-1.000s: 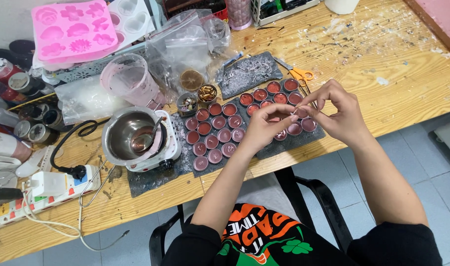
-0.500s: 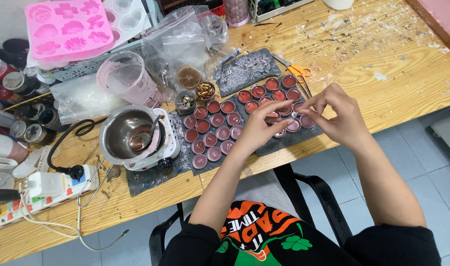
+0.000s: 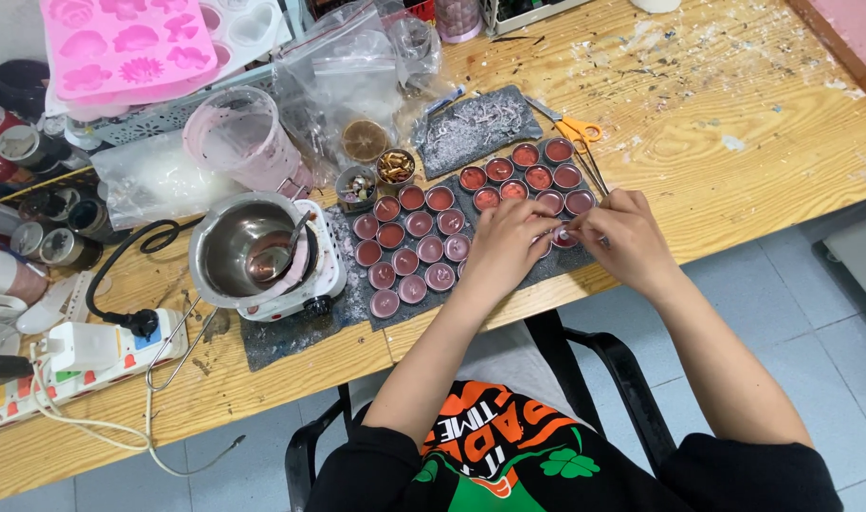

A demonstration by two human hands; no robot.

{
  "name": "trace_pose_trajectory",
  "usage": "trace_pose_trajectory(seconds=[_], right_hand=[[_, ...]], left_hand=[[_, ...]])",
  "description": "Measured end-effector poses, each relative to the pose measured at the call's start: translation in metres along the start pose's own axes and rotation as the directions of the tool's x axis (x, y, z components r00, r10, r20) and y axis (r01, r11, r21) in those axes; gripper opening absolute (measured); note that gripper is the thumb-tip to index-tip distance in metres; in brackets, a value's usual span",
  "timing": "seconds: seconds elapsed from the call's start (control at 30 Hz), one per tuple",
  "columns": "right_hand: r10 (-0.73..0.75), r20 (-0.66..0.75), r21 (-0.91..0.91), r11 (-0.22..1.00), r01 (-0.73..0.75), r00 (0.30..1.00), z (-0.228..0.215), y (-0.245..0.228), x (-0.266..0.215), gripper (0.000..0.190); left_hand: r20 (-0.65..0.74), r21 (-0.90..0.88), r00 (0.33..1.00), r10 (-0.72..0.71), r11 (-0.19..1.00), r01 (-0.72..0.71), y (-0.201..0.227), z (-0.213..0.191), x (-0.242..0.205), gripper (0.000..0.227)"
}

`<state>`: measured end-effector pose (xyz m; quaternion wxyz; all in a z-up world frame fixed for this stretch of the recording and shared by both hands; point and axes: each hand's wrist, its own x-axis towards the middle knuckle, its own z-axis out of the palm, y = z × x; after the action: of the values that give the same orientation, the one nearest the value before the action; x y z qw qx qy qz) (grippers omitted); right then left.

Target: The recorder is manually placing metal-tabbed wicks into a series of small red candle containers at a workshop bench.

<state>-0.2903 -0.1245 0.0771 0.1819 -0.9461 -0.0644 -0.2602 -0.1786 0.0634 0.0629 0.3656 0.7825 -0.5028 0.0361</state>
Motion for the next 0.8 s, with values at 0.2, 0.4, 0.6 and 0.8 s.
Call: trace_pose_trajectory(seconds=[0.2,0.4,0.6,0.8], right_hand=[[0.014,0.024,-0.035,0.999,-0.013,1.000,0.007,0.002,-0.001,0.024],[-0.015,0.024,-0.067,0.998,0.016,1.000,0.006,-0.003,0.001,0.022],[0.029,0.058,-0.083,0.996,-0.024,0.998,0.001,-0.008,0.003,0.024],[0.010,0.013,-0.108,0.994,-0.008,1.000,0.003,-0.007,0.003,0.024]], left_hand=[[-0.009,0.052,1.000,0.030,0.998,-0.029,-0.002,0.010,-0.001,0.023],[0.004,0.073,0.999,0.035,0.997,-0.035,-0.002,0.012,0.000,0.022],[0.028,0.051,1.000,0.002,0.999,-0.003,0.002,0.008,0.002,0.022],[0.005,0.034,1.000,0.013,0.999,-0.013,-0.002,0.010,0.002,0.020]])
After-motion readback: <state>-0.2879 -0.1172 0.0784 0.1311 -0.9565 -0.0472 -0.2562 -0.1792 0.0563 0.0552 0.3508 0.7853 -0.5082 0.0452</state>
